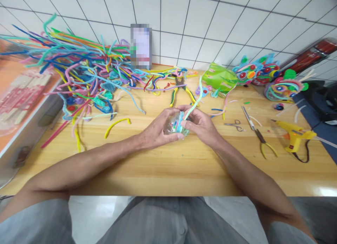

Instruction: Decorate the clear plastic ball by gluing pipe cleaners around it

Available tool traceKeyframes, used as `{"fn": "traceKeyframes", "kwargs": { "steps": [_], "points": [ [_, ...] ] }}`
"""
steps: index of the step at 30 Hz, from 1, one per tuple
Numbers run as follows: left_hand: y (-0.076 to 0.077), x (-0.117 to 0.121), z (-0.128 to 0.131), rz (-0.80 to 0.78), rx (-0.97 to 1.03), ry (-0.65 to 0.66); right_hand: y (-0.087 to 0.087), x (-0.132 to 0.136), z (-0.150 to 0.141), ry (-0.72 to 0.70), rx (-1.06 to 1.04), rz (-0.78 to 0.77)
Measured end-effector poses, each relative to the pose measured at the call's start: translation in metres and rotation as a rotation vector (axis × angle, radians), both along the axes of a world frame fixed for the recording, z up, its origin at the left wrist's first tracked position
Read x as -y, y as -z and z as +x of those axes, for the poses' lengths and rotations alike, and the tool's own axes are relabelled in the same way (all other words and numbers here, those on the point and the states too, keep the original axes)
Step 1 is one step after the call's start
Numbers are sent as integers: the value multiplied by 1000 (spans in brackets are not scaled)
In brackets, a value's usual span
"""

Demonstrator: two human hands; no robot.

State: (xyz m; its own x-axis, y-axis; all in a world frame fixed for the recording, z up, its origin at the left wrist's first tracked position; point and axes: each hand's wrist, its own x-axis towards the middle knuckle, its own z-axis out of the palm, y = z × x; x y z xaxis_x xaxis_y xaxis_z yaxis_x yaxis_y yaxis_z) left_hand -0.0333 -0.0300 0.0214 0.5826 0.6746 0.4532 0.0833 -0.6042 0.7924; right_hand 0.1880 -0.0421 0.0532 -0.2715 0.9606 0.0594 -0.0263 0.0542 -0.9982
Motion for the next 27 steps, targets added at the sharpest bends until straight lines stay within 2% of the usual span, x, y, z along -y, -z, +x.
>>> {"fn": "traceKeyframes", "kwargs": {
  "steps": [3,6,11,20,23,27],
  "points": [
    [-7,4,0,-61,-10,-17,-3,0,0,-8,13,-9],
    [-10,5,0,-29,2,5,-10,0,2,-18,17,-37],
    [-3,3,0,86,26,2,-16,0,3,7,-5,-34],
    [3,1,1,157,41,22,-9,-1,1,0,-32,-25],
    [1,4,0,75,35,-16,-8,0,1,-2,-27,-24],
    [-11,10,-1,-160,-89,-125,-5,0,0,-10,-21,-27]
  ]
}}
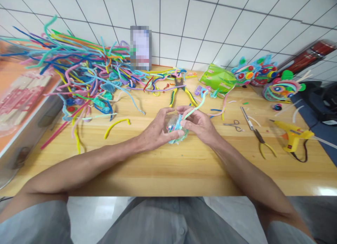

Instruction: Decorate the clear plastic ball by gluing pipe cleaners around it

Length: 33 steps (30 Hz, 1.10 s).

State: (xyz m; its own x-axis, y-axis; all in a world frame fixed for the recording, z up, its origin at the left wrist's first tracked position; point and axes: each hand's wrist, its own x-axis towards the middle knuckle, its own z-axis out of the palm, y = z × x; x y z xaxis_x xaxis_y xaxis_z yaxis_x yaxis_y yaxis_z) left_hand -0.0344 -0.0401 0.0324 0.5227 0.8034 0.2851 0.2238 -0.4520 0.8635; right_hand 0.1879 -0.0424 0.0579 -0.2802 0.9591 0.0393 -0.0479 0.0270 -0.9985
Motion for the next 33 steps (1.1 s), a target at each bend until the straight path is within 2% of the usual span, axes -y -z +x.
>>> {"fn": "traceKeyframes", "kwargs": {
  "steps": [2,4,10,15,18,25,33],
  "points": [
    [-6,1,0,-78,-57,12,0,0,0,-6,0,-1],
    [-8,1,1,-67,-52,24,-2,1,0,-10,6,-14],
    [3,-4,2,238,11,51,-11,0,0,31,-3,-4],
    [10,-9,2,355,40,65,-10,1,0,15,-16,-12],
    [8,-8,2,336,48,80,-8,1,0,13,-7,0],
    [-5,-2,0,165,-42,24,-6,2,-2,14,38,38],
    [4,-5,1,260,-26,30,-10,-1,3,43,36,24]
  ]
}}
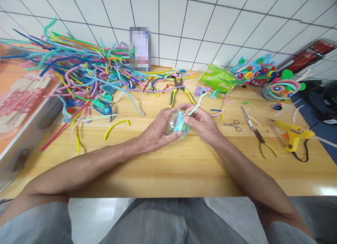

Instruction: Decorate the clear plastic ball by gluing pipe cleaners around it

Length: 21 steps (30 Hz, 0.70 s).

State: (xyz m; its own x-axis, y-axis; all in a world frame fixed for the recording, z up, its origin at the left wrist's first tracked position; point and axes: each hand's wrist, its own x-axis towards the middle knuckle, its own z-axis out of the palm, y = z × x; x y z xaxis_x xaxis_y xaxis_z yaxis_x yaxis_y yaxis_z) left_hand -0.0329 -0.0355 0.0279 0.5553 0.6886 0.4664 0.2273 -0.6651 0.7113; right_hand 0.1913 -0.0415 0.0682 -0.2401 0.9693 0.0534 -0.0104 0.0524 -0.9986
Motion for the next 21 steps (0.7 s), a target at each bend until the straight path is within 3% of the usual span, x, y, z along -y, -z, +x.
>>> {"fn": "traceKeyframes", "kwargs": {
  "steps": [6,12,21],
  "points": [
    [5,-3,2,107,48,53,7,-2,0,-24,4,-25],
    [10,-1,1,96,63,76,10,-2,0,-49,-29,-38],
    [-9,2,-2,-230,-27,17,9,0,-4,-70,30,27]
  ]
}}
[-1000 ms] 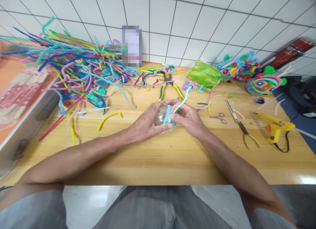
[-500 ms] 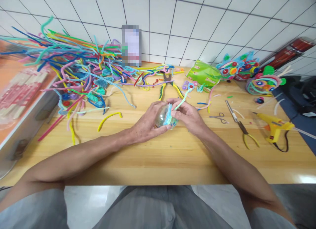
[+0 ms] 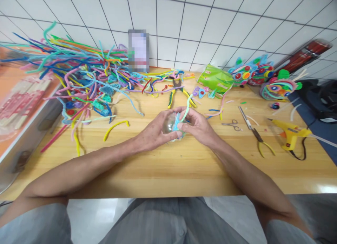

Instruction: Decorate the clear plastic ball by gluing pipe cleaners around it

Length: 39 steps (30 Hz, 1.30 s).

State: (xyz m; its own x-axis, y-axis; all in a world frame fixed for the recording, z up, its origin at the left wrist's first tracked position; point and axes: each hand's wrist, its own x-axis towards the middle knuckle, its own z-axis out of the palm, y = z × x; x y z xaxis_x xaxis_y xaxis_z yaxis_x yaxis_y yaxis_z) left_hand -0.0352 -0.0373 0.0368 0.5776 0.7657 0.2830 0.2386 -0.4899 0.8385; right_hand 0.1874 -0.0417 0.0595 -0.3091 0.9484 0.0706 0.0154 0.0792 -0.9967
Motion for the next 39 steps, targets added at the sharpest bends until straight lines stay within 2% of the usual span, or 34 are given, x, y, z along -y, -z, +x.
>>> {"fn": "traceKeyframes", "kwargs": {
  "steps": [7,10,16,20,25,32,39],
  "points": [
    [11,-1,2,104,71,-11,-8,-3,4,26,-17,-59],
    [14,-2,3,167,100,12,-7,-3,5,34,-13,-46],
    [17,-3,3,192,109,27,-2,-3,4,27,-38,-67],
    [12,-4,3,148,126,47,3,-3,4,11,-18,-36],
    [4,-5,0,4,7,-5,3,-1,1,16,46,32],
    [7,-3,1,78,46,12,-11,-1,6,49,-24,-69],
    [11,-3,2,119,79,61,-3,-2,5,51,-18,-58]
  ]
}}
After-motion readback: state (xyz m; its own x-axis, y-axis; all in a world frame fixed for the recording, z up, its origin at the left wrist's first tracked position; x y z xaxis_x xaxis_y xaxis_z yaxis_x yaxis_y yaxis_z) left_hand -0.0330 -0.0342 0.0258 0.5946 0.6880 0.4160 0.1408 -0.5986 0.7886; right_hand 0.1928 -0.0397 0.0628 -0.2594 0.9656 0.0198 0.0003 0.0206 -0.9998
